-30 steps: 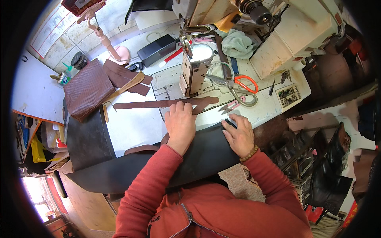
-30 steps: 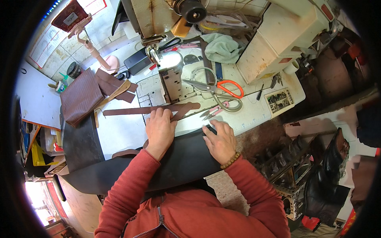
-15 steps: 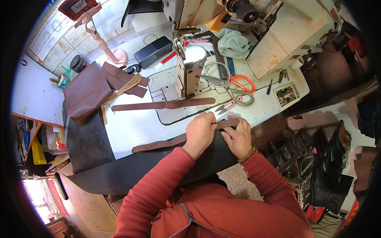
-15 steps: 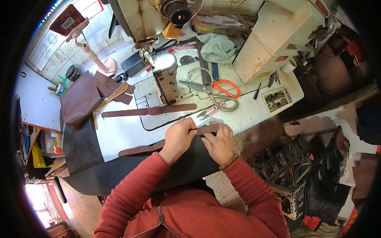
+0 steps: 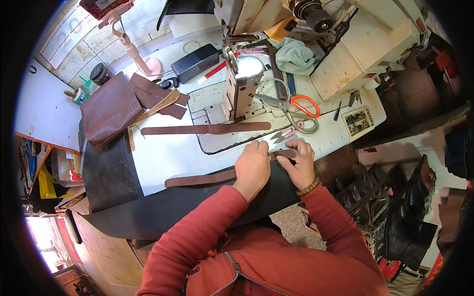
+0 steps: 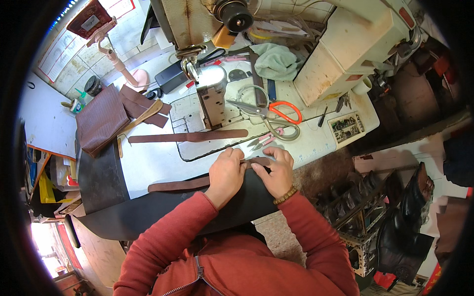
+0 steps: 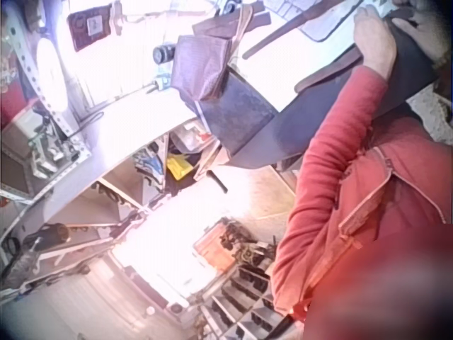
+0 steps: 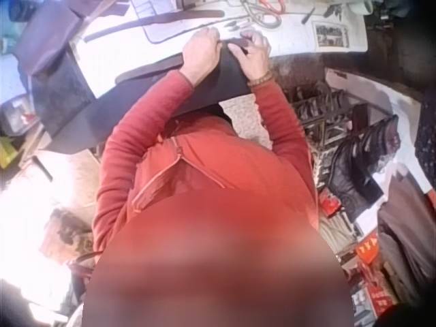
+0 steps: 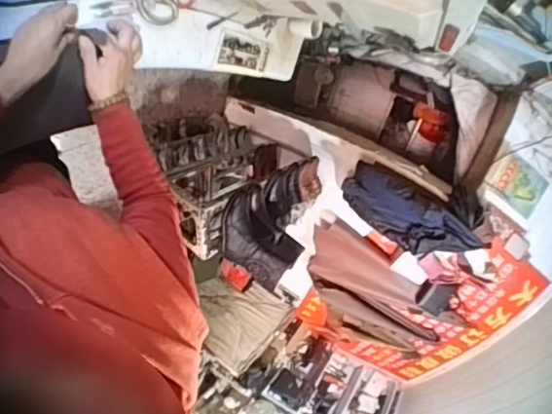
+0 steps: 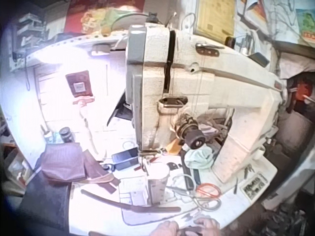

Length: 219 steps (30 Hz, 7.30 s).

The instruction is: The person places a black leather piece on a workbench, then aligns and attaches a brown leather strap to its edge using a white adhesive strip. They smooth the strap and press it into place, then use a stapler to secure the strap to the leather piece.

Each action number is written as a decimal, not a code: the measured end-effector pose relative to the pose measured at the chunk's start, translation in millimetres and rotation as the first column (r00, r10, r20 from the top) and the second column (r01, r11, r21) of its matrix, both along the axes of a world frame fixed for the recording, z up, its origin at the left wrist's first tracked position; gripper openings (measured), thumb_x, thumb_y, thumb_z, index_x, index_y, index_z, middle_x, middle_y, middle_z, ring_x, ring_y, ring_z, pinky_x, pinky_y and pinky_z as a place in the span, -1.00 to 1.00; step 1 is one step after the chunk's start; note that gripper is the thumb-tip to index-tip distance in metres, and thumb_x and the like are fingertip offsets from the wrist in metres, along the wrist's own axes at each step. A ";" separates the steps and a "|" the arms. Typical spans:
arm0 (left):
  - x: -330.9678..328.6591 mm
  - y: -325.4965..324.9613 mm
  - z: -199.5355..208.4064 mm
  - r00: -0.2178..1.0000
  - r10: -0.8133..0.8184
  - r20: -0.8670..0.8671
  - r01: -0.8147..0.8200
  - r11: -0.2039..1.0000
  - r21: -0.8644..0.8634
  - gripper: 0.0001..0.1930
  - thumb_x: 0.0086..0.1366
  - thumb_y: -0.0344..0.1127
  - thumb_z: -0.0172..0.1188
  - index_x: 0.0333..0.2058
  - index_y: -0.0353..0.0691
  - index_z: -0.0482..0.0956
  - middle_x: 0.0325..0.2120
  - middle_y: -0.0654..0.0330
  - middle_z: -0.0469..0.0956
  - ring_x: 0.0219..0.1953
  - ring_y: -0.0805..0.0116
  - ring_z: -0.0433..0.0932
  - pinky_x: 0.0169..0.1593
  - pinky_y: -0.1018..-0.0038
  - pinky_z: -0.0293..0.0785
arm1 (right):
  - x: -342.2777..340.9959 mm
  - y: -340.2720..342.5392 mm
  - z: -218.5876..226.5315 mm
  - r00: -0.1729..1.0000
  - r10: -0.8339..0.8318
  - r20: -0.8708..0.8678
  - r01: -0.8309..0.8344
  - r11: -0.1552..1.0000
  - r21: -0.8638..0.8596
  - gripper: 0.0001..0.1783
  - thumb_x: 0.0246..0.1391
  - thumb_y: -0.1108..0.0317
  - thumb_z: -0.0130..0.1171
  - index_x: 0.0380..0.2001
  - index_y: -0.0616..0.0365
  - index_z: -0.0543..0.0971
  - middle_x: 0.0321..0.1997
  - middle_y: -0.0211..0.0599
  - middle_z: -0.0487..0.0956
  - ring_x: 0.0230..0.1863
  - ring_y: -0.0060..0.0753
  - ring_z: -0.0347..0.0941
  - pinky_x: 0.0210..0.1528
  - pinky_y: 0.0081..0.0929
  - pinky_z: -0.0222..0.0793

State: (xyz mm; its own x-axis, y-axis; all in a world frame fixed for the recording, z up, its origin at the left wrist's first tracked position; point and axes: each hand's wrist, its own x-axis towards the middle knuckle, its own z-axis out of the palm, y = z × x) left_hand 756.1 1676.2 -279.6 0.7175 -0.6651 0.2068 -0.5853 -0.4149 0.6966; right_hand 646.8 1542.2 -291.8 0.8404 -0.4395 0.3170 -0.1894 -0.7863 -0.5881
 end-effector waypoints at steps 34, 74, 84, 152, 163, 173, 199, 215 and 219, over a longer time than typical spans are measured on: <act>7.1 9.1 -8.9 0.985 -0.152 0.080 0.154 0.988 -0.013 -0.81 0.08 -0.39 0.35 -0.38 -0.15 0.50 -0.41 0.16 0.46 -0.24 0.10 0.46 -0.19 0.22 0.43 | 5.9 -16.6 0.4 0.985 0.157 -0.076 -0.122 0.932 0.342 -0.83 -0.04 0.46 0.30 -0.36 0.03 0.53 -0.33 -0.50 0.55 -0.11 -0.37 0.45 0.37 -0.16 -0.08; 117.1 143.1 43.2 0.795 0.030 0.606 -0.167 0.971 0.171 -0.56 0.05 -0.46 0.29 -0.02 -0.23 0.52 -0.01 0.01 0.50 0.05 0.00 0.47 0.12 0.17 0.39 | 14.1 -13.0 -5.7 0.979 0.205 0.007 -0.202 0.958 0.203 -0.80 -0.14 0.59 0.26 -0.39 0.09 0.62 -0.28 -0.42 0.55 -0.09 -0.33 0.47 0.40 -0.22 -0.06; 48.1 200.2 27.1 0.972 0.007 0.237 -0.072 0.962 0.264 -0.54 0.07 -0.41 0.37 -0.01 -0.25 0.51 -0.13 0.05 0.51 -0.10 0.06 0.51 -0.05 0.25 0.49 | 16.6 -10.8 -7.2 0.984 0.165 0.067 -0.176 0.962 0.209 -0.85 -0.15 0.59 0.24 -0.43 0.14 0.59 -0.30 -0.35 0.55 -0.14 -0.16 0.46 0.19 -0.25 0.20; -21.6 229.8 66.0 0.958 0.188 -0.216 -0.251 0.913 -0.321 -0.54 0.18 -0.50 0.34 0.08 -0.19 0.52 -0.13 0.15 0.59 -0.18 0.35 0.55 -0.19 0.43 0.49 | 32.7 145.2 69.6 0.790 0.476 0.386 -0.609 0.680 0.408 -0.59 -0.01 0.65 0.26 -0.04 0.20 0.50 -0.31 -0.29 0.56 -0.35 -0.47 0.45 -0.24 -0.54 0.39; -26.9 232.1 48.3 0.778 0.051 -0.626 -0.397 0.812 -0.428 -0.89 0.37 -0.51 0.17 -0.15 -0.30 0.55 -0.34 0.30 0.52 -0.43 0.60 0.37 -0.37 0.66 0.32 | 30.3 175.1 74.2 0.855 0.381 0.353 -0.439 0.168 0.883 -0.70 0.21 0.49 0.22 -0.01 0.27 0.45 -0.21 -0.26 0.57 -0.27 -0.58 0.45 -0.20 -0.61 0.38; -21.3 229.8 60.4 0.955 0.147 -0.257 -0.236 0.903 -0.360 -0.73 0.21 -0.43 0.33 -0.09 -0.21 0.61 -0.13 0.19 0.55 -0.26 0.42 0.45 -0.28 0.52 0.39 | 26.8 168.0 74.9 0.850 0.461 0.256 -0.409 0.271 0.871 -0.75 0.26 0.44 0.19 -0.02 0.24 0.51 -0.30 -0.43 0.57 -0.33 -0.71 0.42 -0.26 -0.72 0.34; -18.9 231.1 59.8 0.742 0.001 -0.671 -0.353 0.851 -0.389 -0.90 0.34 -0.49 0.20 -0.22 -0.35 0.65 -0.33 0.27 0.56 -0.32 0.56 0.44 -0.24 0.61 0.34 | 34.8 168.7 68.4 0.842 0.499 0.204 -0.448 0.435 0.781 -0.82 0.25 0.46 0.19 -0.10 0.26 0.56 -0.31 -0.42 0.62 -0.32 -0.70 0.47 -0.25 -0.68 0.40; -24.5 226.9 53.3 0.932 0.106 -0.345 -0.272 0.835 -0.478 -0.79 0.12 -0.54 0.37 -0.24 -0.17 0.67 -0.36 0.24 0.56 -0.35 0.35 0.50 -0.33 0.49 0.43 | 31.4 171.7 50.8 0.854 0.434 0.289 -0.387 0.156 0.909 -0.80 0.26 0.46 0.17 -0.07 0.22 0.55 -0.28 -0.49 0.53 -0.33 -0.77 0.35 -0.25 -0.73 0.29; -24.1 225.7 54.1 0.960 0.112 -0.256 -0.230 0.839 -0.493 -0.78 0.12 -0.54 0.38 -0.24 -0.15 0.67 -0.37 0.24 0.56 -0.36 0.32 0.50 -0.33 0.46 0.45 | 32.1 172.1 48.4 0.872 0.405 0.273 -0.333 0.083 0.939 -0.82 0.27 0.44 0.16 -0.09 0.21 0.55 -0.34 -0.48 0.54 -0.41 -0.78 0.32 -0.35 -0.74 0.25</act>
